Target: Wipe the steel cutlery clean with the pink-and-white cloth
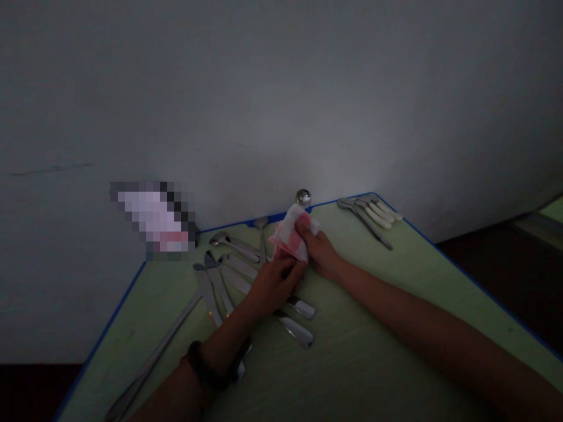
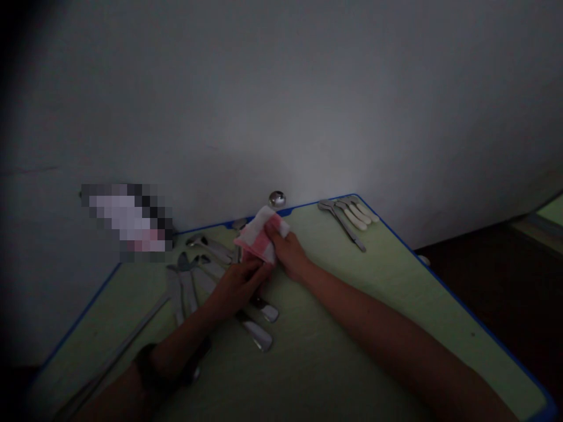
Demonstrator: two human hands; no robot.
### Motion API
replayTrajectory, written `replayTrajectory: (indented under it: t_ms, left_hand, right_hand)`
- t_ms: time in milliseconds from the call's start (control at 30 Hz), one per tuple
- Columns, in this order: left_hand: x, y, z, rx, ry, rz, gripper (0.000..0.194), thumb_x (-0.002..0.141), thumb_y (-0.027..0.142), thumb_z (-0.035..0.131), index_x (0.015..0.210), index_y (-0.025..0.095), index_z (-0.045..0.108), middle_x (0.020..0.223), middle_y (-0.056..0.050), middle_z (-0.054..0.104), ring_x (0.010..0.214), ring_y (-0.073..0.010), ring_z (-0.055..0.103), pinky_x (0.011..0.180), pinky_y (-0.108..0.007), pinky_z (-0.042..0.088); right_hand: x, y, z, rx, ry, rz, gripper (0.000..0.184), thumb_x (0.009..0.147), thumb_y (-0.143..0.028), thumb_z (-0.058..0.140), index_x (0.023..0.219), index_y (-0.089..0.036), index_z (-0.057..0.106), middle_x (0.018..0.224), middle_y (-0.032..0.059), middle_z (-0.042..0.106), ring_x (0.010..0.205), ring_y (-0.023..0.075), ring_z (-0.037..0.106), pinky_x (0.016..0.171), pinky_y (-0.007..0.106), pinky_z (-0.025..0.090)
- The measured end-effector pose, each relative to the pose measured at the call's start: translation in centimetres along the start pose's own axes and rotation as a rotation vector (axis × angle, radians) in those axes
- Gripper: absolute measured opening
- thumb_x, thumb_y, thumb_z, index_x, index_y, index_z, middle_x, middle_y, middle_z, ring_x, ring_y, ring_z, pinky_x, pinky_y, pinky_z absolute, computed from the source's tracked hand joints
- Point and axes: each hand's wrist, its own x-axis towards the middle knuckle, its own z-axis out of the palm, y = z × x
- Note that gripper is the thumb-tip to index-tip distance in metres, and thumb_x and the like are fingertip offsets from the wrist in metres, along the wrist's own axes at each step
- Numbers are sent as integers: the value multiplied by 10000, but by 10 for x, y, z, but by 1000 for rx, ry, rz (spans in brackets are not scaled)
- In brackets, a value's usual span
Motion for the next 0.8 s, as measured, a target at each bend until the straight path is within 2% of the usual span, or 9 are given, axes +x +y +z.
replayTrajectory:
  t_ms: [133, 267, 400, 533, 600, 800]
  left_hand:
    - [0, -1, 0, -20, -27, -3, 408, 865, 437, 417, 580, 168, 532, 478, 39, 513, 447, -92, 468, 454, -194, 341]
    - [-1, -5, 2, -110, -43, -7, 444, 896, 455, 335, 662, 155, 565, 509, 30, 541, 469, -99, 498, 478, -198, 377]
    - [0, -8, 4, -42, -52, -10, 509, 901, 460, 323, 552, 149, 525, 483, 17, 529, 463, -99, 494, 488, -205, 360]
    - [0, -6, 3, -3, -53, -5, 482, 887, 439, 366, 530, 149, 508, 482, 14, 523, 458, -98, 487, 474, -208, 335]
    - [-1, -3, 1, -36, -44, -2, 449, 879, 418, 386, 534, 152, 495, 478, 21, 514, 455, -94, 477, 470, -202, 334]
    - [-6, 0, -3, -261, -85, 2, 328, 847, 348, 434, 583, 160, 488, 423, 52, 485, 414, -77, 446, 458, -181, 349]
  right_hand:
    - [0, -1, 1, -36, -11, 1, 425, 696, -545, 601, 877, -163, 640, 765, 38, 666, 672, 142, 589, 636, 259, 455]
    - [-1, -4, 2, -41, -43, 28, 425, 705, -547, 593, 893, -168, 635, 747, 29, 665, 663, 139, 582, 615, 247, 449]
    - [-3, -6, 2, -112, -108, 20, 439, 720, -549, 579, 954, -181, 630, 775, 24, 671, 717, 151, 596, 668, 259, 456]
    - [-4, -5, 1, -193, -70, 30, 460, 725, -571, 559, 956, -181, 638, 802, 32, 679, 775, 172, 608, 724, 285, 459]
    - [-3, -4, 1, -111, -52, 54, 465, 722, -575, 562, 957, -180, 632, 818, 34, 681, 760, 168, 613, 727, 289, 466]
    - [7, -5, -4, 320, 76, 145, 428, 742, -547, 567, 906, -155, 619, 807, 43, 683, 710, 149, 619, 682, 265, 497]
